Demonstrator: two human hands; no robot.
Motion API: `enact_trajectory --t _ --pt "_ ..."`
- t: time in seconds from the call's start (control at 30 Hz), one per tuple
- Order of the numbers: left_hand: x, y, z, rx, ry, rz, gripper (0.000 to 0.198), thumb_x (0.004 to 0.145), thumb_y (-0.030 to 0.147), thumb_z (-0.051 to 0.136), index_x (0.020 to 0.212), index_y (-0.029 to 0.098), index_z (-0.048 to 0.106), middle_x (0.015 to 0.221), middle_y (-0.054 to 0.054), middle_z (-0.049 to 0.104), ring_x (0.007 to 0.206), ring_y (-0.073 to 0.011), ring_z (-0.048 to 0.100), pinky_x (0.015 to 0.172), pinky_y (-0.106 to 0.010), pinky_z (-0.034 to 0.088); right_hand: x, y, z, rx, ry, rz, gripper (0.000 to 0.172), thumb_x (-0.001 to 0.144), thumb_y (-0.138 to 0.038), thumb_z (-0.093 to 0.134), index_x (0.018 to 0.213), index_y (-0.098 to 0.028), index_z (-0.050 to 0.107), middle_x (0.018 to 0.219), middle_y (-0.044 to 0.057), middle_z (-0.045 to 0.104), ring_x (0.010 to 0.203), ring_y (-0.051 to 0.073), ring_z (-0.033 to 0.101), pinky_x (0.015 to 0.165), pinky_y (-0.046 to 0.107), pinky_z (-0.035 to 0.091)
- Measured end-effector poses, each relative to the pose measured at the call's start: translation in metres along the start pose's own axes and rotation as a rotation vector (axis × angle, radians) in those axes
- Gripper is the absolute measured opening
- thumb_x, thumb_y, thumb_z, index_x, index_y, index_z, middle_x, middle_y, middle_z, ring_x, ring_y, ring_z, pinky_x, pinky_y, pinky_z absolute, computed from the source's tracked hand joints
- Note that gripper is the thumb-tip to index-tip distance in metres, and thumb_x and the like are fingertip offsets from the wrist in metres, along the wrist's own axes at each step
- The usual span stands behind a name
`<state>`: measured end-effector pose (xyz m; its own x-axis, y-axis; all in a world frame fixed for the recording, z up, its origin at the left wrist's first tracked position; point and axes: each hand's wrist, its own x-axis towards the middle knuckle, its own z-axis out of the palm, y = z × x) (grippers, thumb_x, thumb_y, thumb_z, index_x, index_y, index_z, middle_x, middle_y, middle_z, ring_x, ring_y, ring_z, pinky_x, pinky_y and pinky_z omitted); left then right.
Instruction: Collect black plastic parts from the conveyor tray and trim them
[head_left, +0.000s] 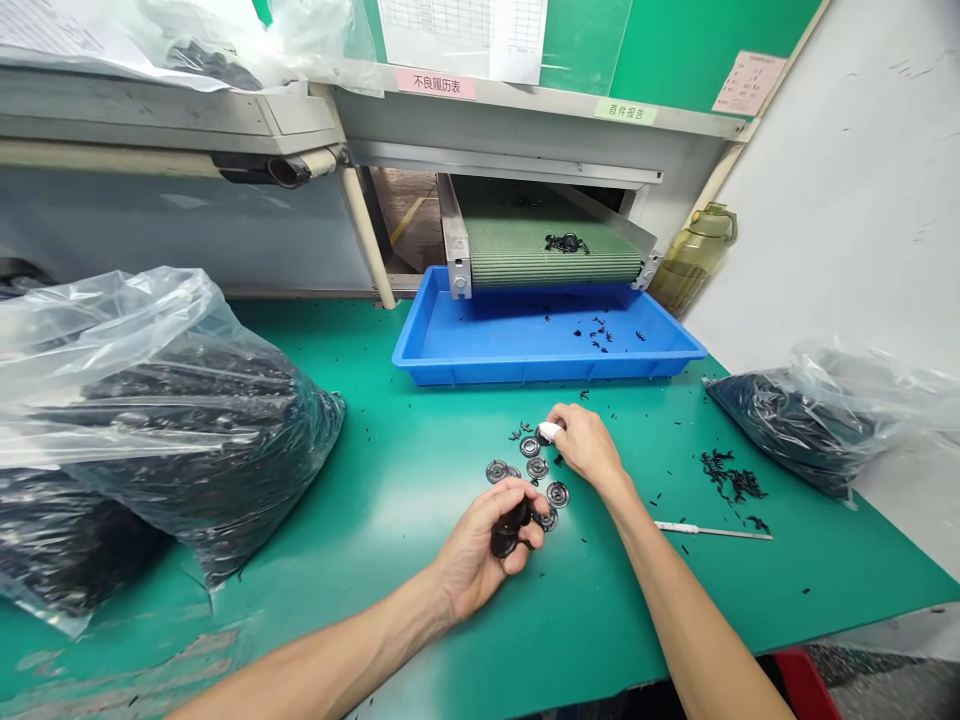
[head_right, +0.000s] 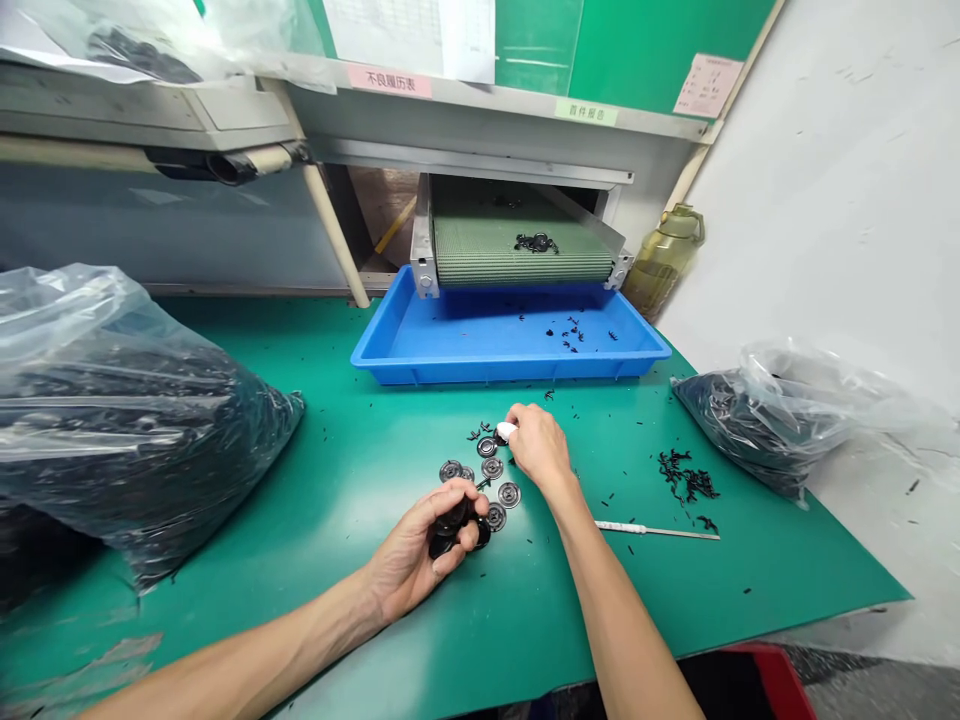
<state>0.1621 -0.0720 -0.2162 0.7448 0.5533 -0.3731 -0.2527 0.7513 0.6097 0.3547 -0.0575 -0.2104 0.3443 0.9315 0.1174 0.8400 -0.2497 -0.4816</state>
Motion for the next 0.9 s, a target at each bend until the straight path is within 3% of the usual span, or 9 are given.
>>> enact_trajectory --t 0.17,0.23,0.37,0.57,0.7,0.9 --pt "0.0 0.0 0.0 -0.051 0.018 0.015 0.023 0.084 0.036 0.065 0.084 0.016 0.054 0.08 -0.001 0.059 0.058 -0.0077 0.057 0.031 -0.011 0.031 -0.015 0.007 -0.001 0.083 0.072 -0.018 0.037 0.082 -0.011 0.04 0.112 -0.018 0.06 0.085 0.005 0.066 0.074 0.018 0.056 0.066 0.026 0.036" --pt "0.0 -0.001 -0.001 -0.063 0.017 0.014 0.023 0.085 0.037 0.064 0.085 0.016 0.054 0.077 -0.001 0.058 0.056 -0.0072 0.056 0.03 -0.011 0.031 -0.021 0.011 -0.003 0.148 0.099 -0.075 0.033 0.084 -0.015 0.04 0.106 -0.02 0.064 0.086 0.004 0.067 0.076 0.018 0.057 0.07 0.026 0.037" --pt "0.0 -0.001 0.0 -0.053 0.001 0.027 0.021 0.087 0.035 0.062 0.084 0.015 0.055 0.074 0.0 0.056 0.052 -0.0053 0.052 0.03 -0.01 0.031 -0.033 0.014 -0.003 0.211 0.113 -0.082 0.027 0.086 -0.025 0.041 0.074 -0.02 0.064 0.069 0.002 0.062 0.065 0.016 0.053 0.063 0.025 0.035" --pt "0.001 -0.002 0.003 -0.004 0.003 0.047 0.024 0.087 0.037 0.062 0.086 0.015 0.056 0.075 0.0 0.056 0.052 -0.0044 0.051 0.032 -0.009 0.031 -0.046 0.006 -0.002 0.286 0.109 0.004 0.035 0.089 -0.038 0.042 0.062 -0.02 0.055 0.054 -0.001 0.052 0.053 0.013 0.043 0.053 0.024 0.029" --pt "0.0 -0.007 0.002 0.122 -0.032 0.083 0.027 0.085 0.041 0.064 0.086 0.016 0.054 0.078 -0.001 0.057 0.052 -0.0051 0.051 0.032 -0.011 0.032 -0.061 -0.014 -0.001 0.39 0.09 0.059 0.035 0.089 -0.044 0.046 0.065 -0.02 0.055 0.048 -0.004 0.047 0.046 0.011 0.042 0.049 0.023 0.03" --pt "-0.003 -0.01 0.005 0.205 0.011 0.139 0.026 0.081 0.038 0.068 0.088 0.018 0.053 0.073 0.002 0.056 0.046 -0.0033 0.043 0.032 -0.012 0.026 -0.088 -0.039 -0.001 0.5 0.068 0.04 0.023 0.09 -0.035 0.049 0.076 -0.021 0.06 0.06 -0.004 0.059 0.054 0.01 0.049 0.054 0.021 0.034"
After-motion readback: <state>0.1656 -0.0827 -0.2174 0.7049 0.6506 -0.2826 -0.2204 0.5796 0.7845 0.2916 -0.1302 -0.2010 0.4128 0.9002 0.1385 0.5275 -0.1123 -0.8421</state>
